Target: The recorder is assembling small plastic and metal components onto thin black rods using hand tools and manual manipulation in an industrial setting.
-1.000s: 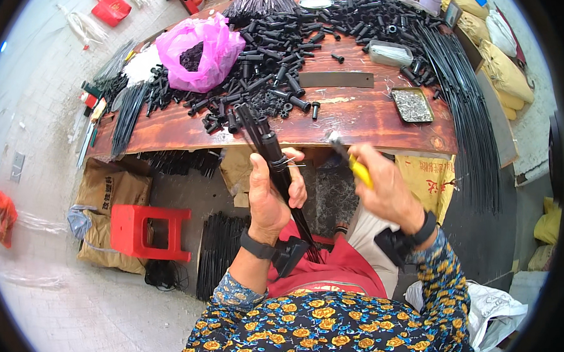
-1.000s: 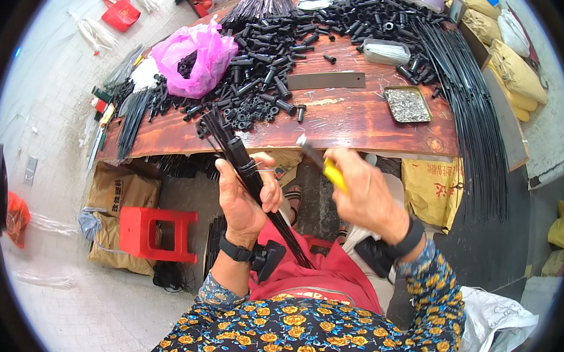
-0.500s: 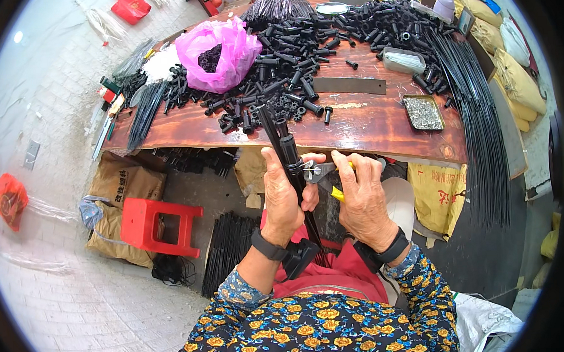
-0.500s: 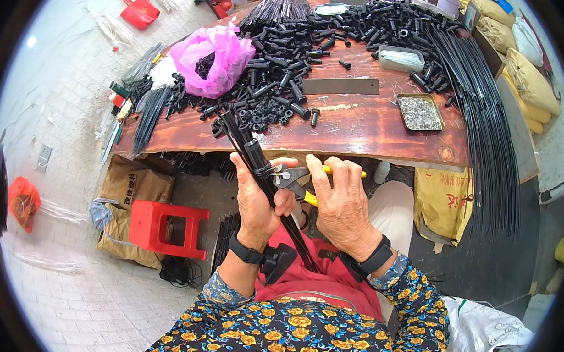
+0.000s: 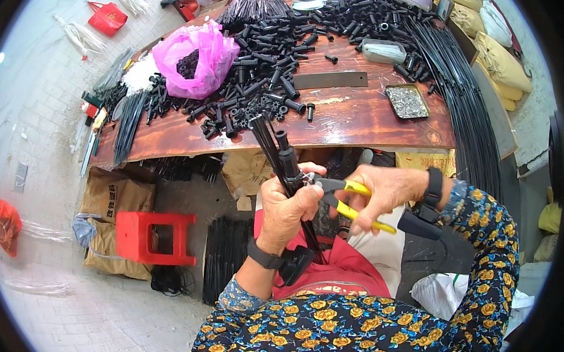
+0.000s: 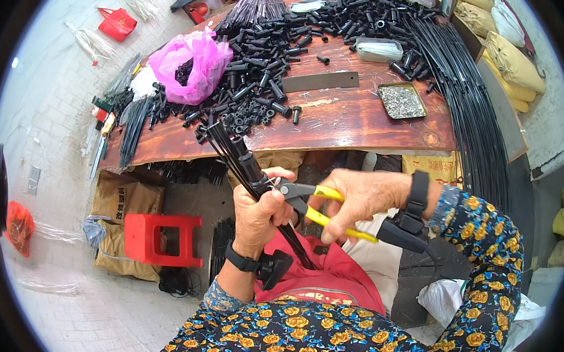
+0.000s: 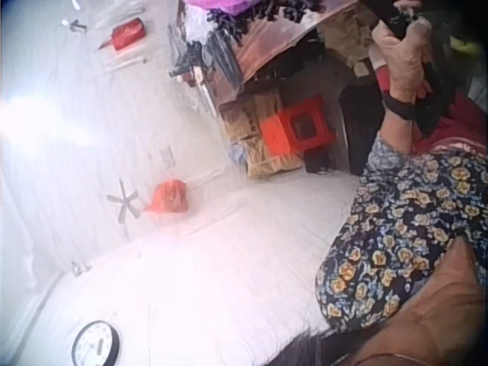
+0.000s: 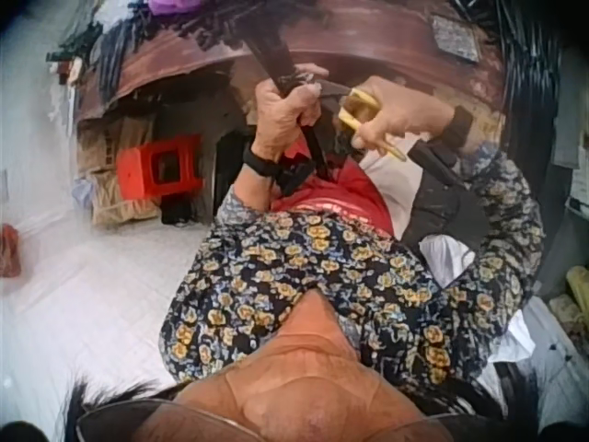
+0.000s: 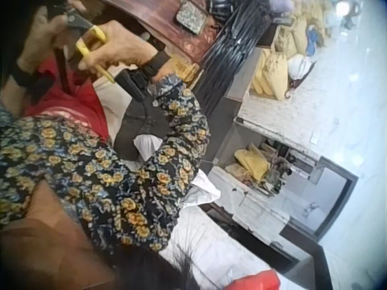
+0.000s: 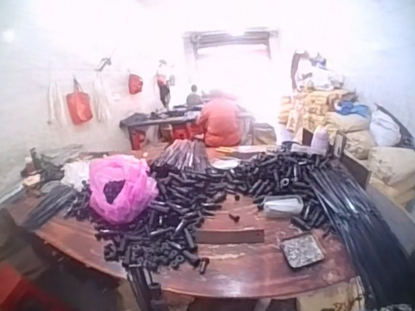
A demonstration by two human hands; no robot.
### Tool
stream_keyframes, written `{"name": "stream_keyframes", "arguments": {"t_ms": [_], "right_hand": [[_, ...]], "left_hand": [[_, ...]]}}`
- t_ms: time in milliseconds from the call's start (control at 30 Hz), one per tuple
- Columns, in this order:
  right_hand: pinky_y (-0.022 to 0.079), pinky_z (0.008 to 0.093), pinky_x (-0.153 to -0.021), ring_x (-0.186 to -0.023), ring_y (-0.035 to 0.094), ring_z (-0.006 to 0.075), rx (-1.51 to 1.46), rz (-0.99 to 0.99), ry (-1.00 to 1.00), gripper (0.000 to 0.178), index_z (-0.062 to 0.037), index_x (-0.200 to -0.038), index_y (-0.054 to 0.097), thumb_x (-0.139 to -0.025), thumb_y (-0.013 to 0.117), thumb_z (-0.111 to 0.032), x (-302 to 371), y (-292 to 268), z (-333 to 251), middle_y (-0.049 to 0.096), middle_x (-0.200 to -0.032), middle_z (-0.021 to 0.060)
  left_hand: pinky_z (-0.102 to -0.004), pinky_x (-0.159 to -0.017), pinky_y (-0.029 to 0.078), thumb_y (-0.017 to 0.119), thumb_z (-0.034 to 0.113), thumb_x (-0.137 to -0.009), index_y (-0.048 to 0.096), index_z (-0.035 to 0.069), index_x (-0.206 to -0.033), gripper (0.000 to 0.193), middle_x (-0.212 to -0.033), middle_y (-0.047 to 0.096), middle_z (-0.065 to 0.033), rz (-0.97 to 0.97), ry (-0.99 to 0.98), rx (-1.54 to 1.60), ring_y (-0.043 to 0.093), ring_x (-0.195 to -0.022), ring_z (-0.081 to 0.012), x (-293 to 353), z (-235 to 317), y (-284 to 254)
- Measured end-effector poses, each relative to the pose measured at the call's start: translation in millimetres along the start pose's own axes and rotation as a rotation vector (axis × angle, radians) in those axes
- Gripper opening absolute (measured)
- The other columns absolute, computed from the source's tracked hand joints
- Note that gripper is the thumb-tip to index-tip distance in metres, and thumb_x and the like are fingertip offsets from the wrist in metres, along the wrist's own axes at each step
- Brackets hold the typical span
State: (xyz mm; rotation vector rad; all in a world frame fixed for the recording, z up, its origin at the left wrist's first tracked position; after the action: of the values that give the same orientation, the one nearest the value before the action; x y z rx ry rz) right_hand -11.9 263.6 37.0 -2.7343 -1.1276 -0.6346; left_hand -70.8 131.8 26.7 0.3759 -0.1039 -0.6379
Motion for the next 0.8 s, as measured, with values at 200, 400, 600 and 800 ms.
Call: {"name": "stream_keyframes", "arguments": {"t_ms": [200, 400, 600, 800], "right_hand": [[0.038, 0.0413, -0.077, -0.090, 0.054, 0.0313, 1.521, 0.920, -0.150, 0.060, 0.0059, -0.117, 0.051, -0.066, 0.068, -0.021, 36.0, 7.6, -64.3, 0.056, -0.094, 0.0164], [0.044, 0.0415, -0.068, -0.077, 0.058, 0.0293, 1.435, 0.920, -0.372, 0.052, 0.0041, -0.117, 0.054, -0.072, 0.068, -0.017, 38.9, 10.8, -56.9, 0.054, -0.083, 0.0124], [0.051, 0.0247, -0.050, -0.054, 0.064, 0.0130, -0.309, -0.294, 0.106, 0.059, 0.0079, -0.120, 0.056, -0.079, 0.078, -0.029, 3.1, 30.7, 5.8, 0.064, -0.068, 0.0073], [0.045, 0.0399, -0.064, -0.071, 0.056, 0.0293, 1.412, 0.872, -0.293, 0.060, 0.0014, -0.126, 0.051, -0.074, 0.068, -0.023, 30.6, 10.1, -58.4, 0.055, -0.081, 0.0142]], "left_hand": [[-0.0226, -0.041, 0.032, 0.080, 0.016, -0.080, 0.058, -0.006, -0.115, 0.046, -0.056, 0.050, 0.0015, 0.076, 0.005, -0.010, 0.043, -0.042, -0.0063, -0.7, 3.3, 4.3], [-0.0182, -0.046, 0.034, 0.088, 0.016, -0.070, 0.064, 0.003, -0.123, 0.059, -0.070, 0.057, 0.0062, 0.044, -0.018, 0.074, 0.047, -0.053, -0.0019, 0.3, 0.8, -6.1], [-0.0232, -0.041, 0.033, 0.090, 0.024, -0.065, 0.060, -0.006, -0.118, 0.068, -0.067, 0.058, -0.0036, -0.120, -0.009, 0.067, 0.047, -0.046, -0.0082, 4.9, -1.9, 0.5], [-0.0236, -0.041, 0.033, 0.085, 0.025, -0.073, 0.058, -0.006, -0.114, 0.058, -0.062, 0.056, -0.0036, 0.015, -0.025, 0.049, 0.046, -0.045, -0.0082, 1.4, 0.4, -7.5]]}}
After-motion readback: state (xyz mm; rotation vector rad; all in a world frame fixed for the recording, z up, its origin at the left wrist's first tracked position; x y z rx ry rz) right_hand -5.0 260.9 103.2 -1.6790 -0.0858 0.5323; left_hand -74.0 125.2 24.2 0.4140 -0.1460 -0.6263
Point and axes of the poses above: each hand's wrist, its own x-axis away from the middle knuckle, its own y-axis out of the palm, z = x × y, the point moved 7 cm from there along -x, towards the middle knuckle
